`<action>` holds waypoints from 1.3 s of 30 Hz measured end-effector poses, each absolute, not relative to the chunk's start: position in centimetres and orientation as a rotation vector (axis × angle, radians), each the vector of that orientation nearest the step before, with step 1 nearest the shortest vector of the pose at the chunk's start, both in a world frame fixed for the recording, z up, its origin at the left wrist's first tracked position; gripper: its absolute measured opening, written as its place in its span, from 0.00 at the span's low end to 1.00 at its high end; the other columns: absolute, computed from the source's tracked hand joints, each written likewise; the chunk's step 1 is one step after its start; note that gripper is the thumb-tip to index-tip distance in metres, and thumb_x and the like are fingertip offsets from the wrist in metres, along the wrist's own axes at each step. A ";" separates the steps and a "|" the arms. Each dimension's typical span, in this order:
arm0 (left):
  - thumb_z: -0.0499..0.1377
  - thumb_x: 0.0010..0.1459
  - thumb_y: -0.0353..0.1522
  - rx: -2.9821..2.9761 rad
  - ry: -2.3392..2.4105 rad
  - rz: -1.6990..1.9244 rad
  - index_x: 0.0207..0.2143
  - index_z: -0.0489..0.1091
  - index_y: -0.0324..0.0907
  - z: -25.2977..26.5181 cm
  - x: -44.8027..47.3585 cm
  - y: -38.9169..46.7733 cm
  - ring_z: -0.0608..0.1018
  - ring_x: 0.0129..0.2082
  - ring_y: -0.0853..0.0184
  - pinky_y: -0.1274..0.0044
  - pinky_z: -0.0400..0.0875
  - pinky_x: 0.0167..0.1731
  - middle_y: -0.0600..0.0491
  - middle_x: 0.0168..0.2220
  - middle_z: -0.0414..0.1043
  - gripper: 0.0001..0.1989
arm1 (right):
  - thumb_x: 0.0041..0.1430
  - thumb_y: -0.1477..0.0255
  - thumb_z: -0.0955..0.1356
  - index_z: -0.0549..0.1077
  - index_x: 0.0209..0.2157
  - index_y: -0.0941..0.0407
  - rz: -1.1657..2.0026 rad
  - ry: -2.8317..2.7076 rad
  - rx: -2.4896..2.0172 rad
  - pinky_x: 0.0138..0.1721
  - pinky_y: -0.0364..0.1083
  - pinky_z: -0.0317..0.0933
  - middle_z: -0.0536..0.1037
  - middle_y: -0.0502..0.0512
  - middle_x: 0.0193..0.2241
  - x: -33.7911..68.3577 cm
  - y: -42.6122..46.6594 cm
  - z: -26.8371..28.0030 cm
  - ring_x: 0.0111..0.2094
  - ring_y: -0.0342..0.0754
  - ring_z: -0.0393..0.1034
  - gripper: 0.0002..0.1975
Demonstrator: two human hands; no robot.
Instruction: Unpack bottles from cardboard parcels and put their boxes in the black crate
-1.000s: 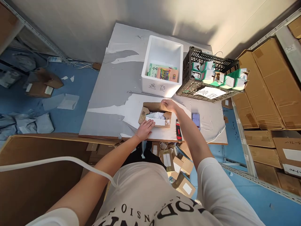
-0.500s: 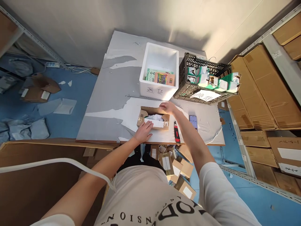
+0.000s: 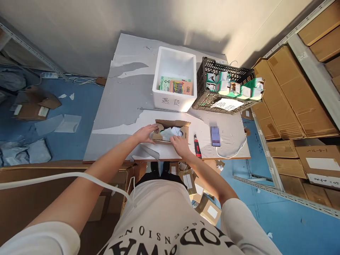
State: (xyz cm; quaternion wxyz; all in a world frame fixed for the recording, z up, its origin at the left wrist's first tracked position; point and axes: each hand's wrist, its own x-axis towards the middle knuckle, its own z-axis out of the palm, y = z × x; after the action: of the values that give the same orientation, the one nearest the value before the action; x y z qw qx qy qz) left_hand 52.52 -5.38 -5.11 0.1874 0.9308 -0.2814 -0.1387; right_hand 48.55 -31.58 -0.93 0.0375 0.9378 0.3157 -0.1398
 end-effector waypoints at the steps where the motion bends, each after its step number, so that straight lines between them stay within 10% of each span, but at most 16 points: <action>1: 0.65 0.45 0.44 2.640 -0.804 -0.408 0.61 0.56 0.39 -5.1 52.4 -5.5 0.60 0.64 0.57 0.69 0.57 0.60 0.42 0.66 0.51 0.43 | 0.65 0.79 0.55 0.66 0.51 0.57 -0.345 1.035 2.871 0.41 0.50 0.62 0.73 0.64 0.47 47.6 -31.8 -1.5 0.46 0.53 0.68 0.17; 10: 0.58 0.46 0.30 2.845 -0.956 -0.520 0.65 0.46 0.37 -1.9 51.4 -5.7 0.52 0.67 0.59 0.63 0.44 0.63 0.41 0.67 0.46 0.44 | 0.63 0.70 0.61 0.54 0.64 0.60 -0.243 1.241 3.054 0.61 0.62 0.43 0.51 0.67 0.66 43.0 -33.0 -5.4 0.66 0.61 0.43 0.29; 18: 0.49 0.59 0.30 2.686 -1.277 -0.356 0.37 0.74 0.42 0.1 51.1 -11.0 0.75 0.47 0.61 0.68 0.56 0.55 0.45 0.43 0.76 0.14 | 0.61 0.78 0.60 0.73 0.49 0.58 -0.755 1.396 3.002 0.47 0.48 0.62 0.77 0.58 0.46 50.1 -34.2 0.7 0.46 0.50 0.71 0.18; 25: 0.55 0.57 0.32 2.744 -1.476 -0.424 0.28 0.77 0.40 0.3 52.0 -13.6 0.77 0.34 0.61 0.66 0.55 0.50 0.43 0.31 0.77 0.11 | 0.63 0.77 0.61 0.74 0.43 0.58 -0.550 1.431 2.497 0.41 0.48 0.60 0.75 0.62 0.42 53.1 -34.3 2.1 0.38 0.50 0.71 0.12; 33: 0.52 0.56 0.51 3.085 -0.981 -0.247 0.49 0.73 0.31 1.2 49.0 -11.4 0.67 0.55 0.47 0.61 0.48 0.57 0.31 0.55 0.66 0.33 | 0.63 0.56 0.60 0.67 0.51 0.65 -0.206 1.052 2.891 0.47 0.53 0.59 0.69 0.69 0.47 49.8 -38.3 0.2 0.46 0.58 0.64 0.27; 39: 0.51 0.47 0.60 3.071 -0.375 -0.243 0.66 0.44 0.25 -1.5 47.5 -9.5 0.42 0.67 0.45 0.56 0.31 0.62 0.32 0.67 0.40 0.57 | 0.63 0.53 0.57 0.52 0.64 0.65 0.050 0.804 3.119 0.60 0.63 0.44 0.54 0.69 0.64 47.8 -39.6 -3.5 0.57 0.63 0.56 0.37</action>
State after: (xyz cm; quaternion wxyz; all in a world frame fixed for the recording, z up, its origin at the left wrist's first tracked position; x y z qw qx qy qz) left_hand 47.50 -9.49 -1.46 0.0193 0.9894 -0.1209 -0.0784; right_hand 47.77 -39.60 -3.50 -0.0398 0.9675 0.2493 0.0155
